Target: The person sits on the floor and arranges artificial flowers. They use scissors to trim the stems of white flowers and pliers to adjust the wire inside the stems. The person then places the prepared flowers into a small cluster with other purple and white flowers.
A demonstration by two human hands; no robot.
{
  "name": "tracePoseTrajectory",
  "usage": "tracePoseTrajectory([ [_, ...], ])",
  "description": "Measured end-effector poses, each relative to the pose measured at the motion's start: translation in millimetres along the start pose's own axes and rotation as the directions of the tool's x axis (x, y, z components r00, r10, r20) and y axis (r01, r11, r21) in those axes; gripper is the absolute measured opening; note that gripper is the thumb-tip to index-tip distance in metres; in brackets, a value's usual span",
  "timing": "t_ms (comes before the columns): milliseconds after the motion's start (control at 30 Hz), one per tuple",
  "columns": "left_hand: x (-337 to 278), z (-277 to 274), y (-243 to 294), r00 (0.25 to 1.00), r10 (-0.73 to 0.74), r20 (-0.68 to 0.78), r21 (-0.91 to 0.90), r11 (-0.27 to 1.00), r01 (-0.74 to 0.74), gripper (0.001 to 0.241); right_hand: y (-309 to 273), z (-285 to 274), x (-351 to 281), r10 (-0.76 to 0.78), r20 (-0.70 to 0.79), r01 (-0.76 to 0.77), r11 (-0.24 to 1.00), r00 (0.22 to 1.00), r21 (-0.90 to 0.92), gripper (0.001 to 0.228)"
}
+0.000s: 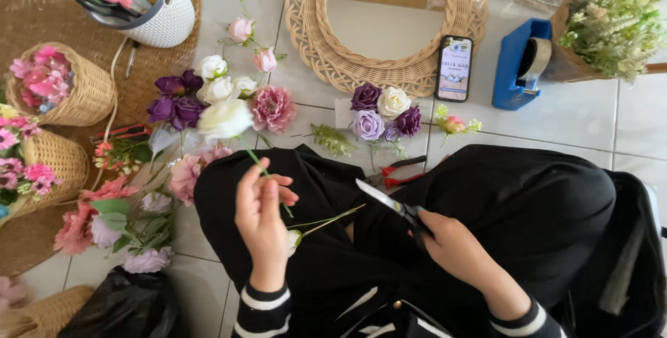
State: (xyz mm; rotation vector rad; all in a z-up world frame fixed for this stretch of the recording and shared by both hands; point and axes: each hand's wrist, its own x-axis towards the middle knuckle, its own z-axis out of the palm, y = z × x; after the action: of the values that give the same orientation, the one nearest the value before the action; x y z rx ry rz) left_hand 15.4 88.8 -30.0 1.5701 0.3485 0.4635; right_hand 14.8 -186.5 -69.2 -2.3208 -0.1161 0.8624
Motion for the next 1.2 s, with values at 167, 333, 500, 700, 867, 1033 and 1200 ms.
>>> tracePoseTrajectory([
  [167, 1, -12, 2, 0.996, -0.024, -0.086, -0.069, 0.997, 0.018, 0.029, -16, 26, 71, 0.023, -0.048, -0.035, 0.961, 0.999, -0.275, 0.03],
  [333, -5, -6, -7, 0.997, -0.055, -0.048, -0.14, 0.989, 0.047, 0.03, -12, 73, 172, -0.056, -0.056, 0.013, 0.814, 0.997, -0.581, 0.049],
  [500, -9, -13, -8, 0.999, -0.049, -0.009, -0.085, 0.995, 0.048, 0.02, -5, 68, 178, -0.392, 0.02, 0.38, 0.875, 0.92, -0.3, 0.047],
  [700, -5, -9, -22, 0.995, -0.095, -0.041, -0.236, 0.968, 0.083, 0.016, 53, 50, 189, -0.323, -0.133, 0.158, 0.732, 0.937, -0.662, 0.02],
  [867, -16, 2, -19, 0.997, -0.067, -0.037, -0.185, 0.981, 0.059, 0.009, 72, 67, 195, -0.333, -0.205, 0.025, 0.573, 0.92, -0.819, 0.014],
  [1033, -41, 0, -41, 0.98, -0.195, -0.034, -0.074, 0.979, 0.192, 0.021, 59, 55, 181, -0.329, -0.015, 0.136, 0.433, 0.944, -0.891, 0.033],
  [1200, -40, 17, 2, 0.975, -0.038, 0.221, -0.067, 0.996, 0.054, 0.049, 3, 11, 103, -0.46, -0.234, 0.102, 0.595, 0.857, -0.797, 0.029],
])
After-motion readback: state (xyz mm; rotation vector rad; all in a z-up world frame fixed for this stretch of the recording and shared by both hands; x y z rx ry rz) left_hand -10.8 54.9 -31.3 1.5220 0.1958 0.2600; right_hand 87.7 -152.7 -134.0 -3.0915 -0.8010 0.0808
